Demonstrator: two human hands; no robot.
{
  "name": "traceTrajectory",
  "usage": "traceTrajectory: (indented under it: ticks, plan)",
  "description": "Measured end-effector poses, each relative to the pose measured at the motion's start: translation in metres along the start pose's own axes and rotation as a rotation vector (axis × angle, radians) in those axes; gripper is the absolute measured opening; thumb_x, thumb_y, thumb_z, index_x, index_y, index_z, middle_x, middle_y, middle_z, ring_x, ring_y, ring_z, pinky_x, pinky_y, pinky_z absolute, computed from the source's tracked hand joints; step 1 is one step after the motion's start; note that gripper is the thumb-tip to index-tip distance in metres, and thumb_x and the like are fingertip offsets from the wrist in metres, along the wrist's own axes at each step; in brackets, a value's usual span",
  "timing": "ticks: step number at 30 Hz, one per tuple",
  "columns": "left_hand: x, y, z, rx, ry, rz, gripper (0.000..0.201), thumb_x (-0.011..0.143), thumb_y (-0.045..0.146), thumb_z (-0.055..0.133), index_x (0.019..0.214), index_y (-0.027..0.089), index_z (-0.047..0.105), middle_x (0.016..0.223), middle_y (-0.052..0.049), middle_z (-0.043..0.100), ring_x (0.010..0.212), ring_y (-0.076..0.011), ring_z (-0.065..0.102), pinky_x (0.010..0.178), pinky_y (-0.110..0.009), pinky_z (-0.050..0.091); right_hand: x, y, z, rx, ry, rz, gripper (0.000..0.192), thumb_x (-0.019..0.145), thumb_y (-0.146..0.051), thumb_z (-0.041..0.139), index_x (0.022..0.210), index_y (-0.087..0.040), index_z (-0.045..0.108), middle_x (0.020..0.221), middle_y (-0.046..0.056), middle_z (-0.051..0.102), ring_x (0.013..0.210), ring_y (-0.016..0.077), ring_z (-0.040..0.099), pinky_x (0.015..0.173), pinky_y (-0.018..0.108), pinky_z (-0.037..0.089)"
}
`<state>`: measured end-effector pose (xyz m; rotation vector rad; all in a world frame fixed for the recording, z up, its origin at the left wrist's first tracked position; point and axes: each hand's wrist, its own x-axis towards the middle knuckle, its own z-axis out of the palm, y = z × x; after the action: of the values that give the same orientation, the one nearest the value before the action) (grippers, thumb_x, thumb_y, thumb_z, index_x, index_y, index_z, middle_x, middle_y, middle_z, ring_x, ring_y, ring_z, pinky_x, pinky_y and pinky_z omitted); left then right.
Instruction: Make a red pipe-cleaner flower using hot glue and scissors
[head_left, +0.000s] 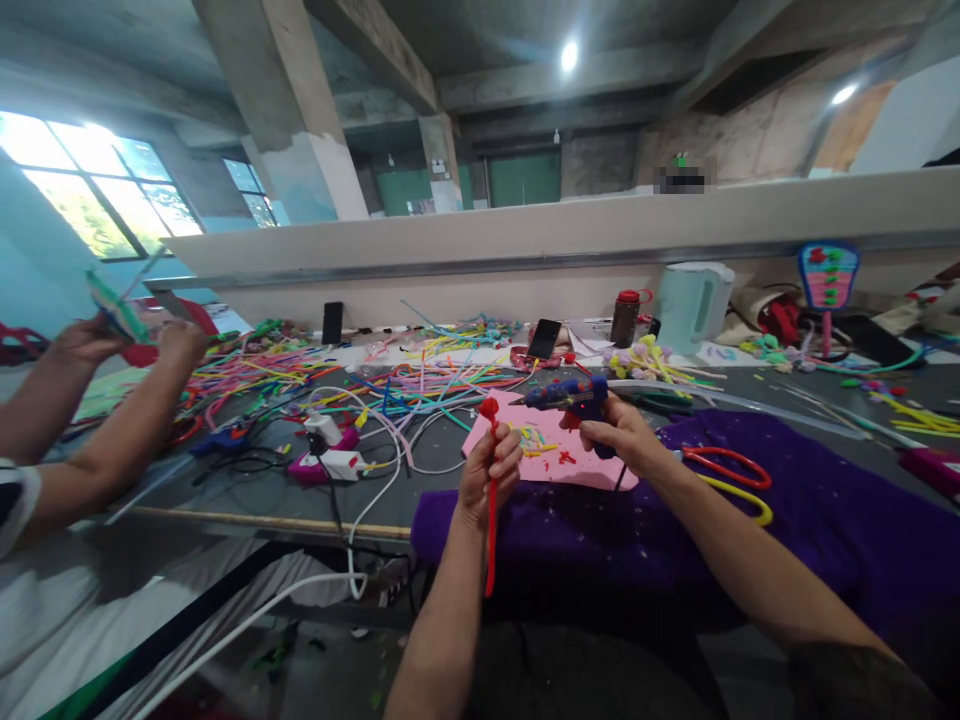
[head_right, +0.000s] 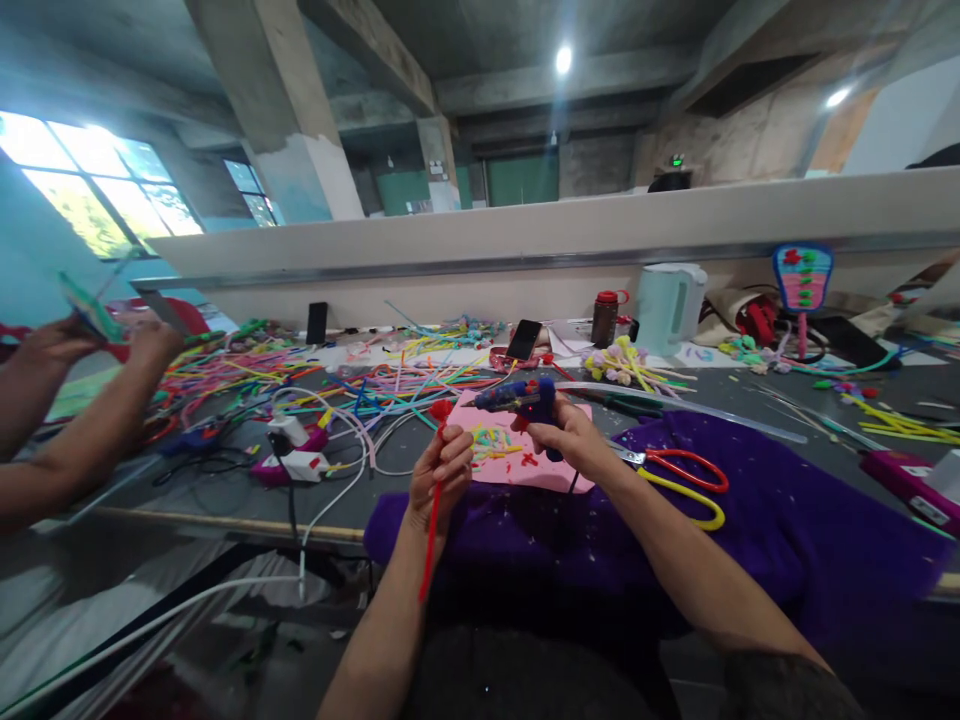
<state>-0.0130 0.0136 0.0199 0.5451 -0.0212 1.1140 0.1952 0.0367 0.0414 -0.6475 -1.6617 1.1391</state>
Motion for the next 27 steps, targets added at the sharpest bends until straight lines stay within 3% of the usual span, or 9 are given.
traceTrajectory:
  ticks: [9, 18, 27]
  plan:
    - [-0.003, -0.004, 0.000, 0.010, 0.007, 0.107, 0.011, 0.081, 0.021, 0.047, 0.074, 0.017, 0.040, 0.055, 0.007, 0.030, 0.033, 0.0003, 0.026, 0.023, -0.007, 0.013, -0.009, -0.009, 0.009, -0.014, -0.071, -0.020, 0.035, 0.074, -0.028, 0.055, 0.106, -0.016, 0.045, 0.089, 0.008, 0.063, 0.057, 0.0106, 0.054, 0.054, 0.026, 0.044]
    - [-0.002, -0.002, -0.006, 0.047, 0.004, 0.043, 0.011, 0.082, 0.021, 0.046, 0.074, 0.016, 0.041, 0.056, 0.007, 0.030, 0.032, 0.0001, 0.027, 0.024, -0.008, 0.014, -0.012, -0.009, 0.010, -0.155, -0.036, -0.032, 0.025, 0.081, -0.033, 0.046, 0.095, -0.013, 0.054, 0.064, 0.002, 0.057, 0.052, 0.0100, 0.049, 0.048, 0.023, 0.039]
    - [-0.002, -0.001, -0.010, 0.067, -0.042, 0.013, 0.009, 0.079, 0.021, 0.049, 0.075, 0.016, 0.043, 0.057, 0.006, 0.034, 0.032, 0.0007, 0.029, 0.023, -0.007, 0.014, -0.023, -0.018, 0.025, -0.334, -0.008, -0.109, 0.022, 0.083, -0.033, 0.043, 0.092, -0.016, 0.053, 0.066, 0.001, 0.054, 0.053, 0.0096, 0.046, 0.050, 0.023, 0.037]
